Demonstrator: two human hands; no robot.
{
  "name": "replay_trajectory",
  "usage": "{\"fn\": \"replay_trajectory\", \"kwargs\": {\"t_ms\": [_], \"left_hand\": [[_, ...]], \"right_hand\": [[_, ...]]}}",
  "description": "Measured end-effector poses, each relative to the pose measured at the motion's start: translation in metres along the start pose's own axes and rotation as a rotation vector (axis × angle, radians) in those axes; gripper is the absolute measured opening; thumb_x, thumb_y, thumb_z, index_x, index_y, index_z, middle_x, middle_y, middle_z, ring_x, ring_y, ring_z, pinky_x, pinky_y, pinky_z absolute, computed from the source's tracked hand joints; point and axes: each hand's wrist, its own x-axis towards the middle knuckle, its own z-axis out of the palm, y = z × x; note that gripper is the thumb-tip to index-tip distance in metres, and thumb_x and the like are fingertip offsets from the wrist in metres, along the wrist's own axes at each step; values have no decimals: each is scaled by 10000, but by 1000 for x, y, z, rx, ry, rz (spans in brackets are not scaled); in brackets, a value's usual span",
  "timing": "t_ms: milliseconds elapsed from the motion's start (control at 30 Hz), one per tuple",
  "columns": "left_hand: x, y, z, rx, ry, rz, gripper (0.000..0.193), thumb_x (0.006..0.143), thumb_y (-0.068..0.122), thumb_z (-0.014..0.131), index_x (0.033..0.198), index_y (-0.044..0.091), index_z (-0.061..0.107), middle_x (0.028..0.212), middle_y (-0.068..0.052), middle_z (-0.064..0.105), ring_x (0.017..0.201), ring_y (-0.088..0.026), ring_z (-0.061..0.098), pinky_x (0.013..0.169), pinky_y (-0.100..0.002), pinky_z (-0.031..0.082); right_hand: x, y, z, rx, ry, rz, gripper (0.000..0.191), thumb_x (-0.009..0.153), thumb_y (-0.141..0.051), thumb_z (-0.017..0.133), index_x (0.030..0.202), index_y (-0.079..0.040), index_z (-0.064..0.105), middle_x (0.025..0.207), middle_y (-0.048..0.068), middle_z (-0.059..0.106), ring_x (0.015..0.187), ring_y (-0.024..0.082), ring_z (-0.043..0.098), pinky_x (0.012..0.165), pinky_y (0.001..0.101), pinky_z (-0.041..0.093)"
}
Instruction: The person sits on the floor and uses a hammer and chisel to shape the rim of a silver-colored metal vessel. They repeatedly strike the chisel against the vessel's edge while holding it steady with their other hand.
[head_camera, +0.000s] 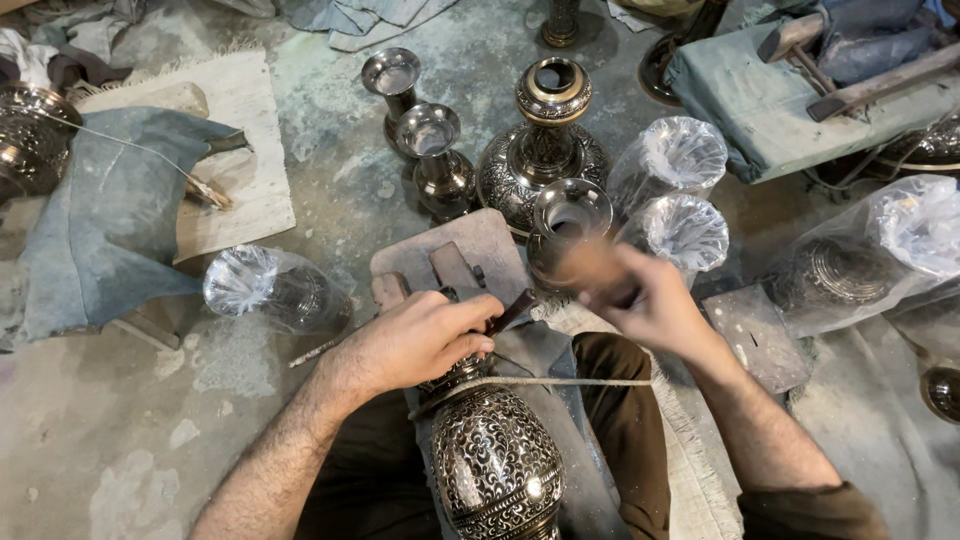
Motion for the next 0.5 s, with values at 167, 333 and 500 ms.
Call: {"fn": "replay_trajectory", "kwargs": {"t_ms": [167, 333, 500], "left_hand": [[2, -2, 0, -29, -31, -5, 314, 954, 226, 692, 1217, 79, 608, 756, -132, 746, 726, -271, 774, 617, -415, 585], [5, -6, 0, -63, -47, 18, 302, 954, 219, 689, 1207, 76, 610, 794, -111, 768, 770, -252, 789, 646, -400, 597], [6, -9, -2, -76, -49, 33, 297, 951, 183, 695, 1208, 63, 606, 869, -110, 784, 824, -256, 787, 675, -394, 597]], "right_hand": [[3, -1, -3, 361, -49, 153, 239, 795, -98, 832, 973, -53, 678, 780, 20, 687, 712, 110, 666, 648, 287, 542], [7, -8, -6, 262, -65, 244, 277, 816, -132, 881, 960, -19, 673, 817, 77, 725, 758, 154, 675, 662, 322, 563], [6, -12, -10, 266, -75, 57, 475, 795, -140, 825, 1222, -32, 646, 1004, 51, 774, 878, 119, 732, 782, 312, 607]]}}
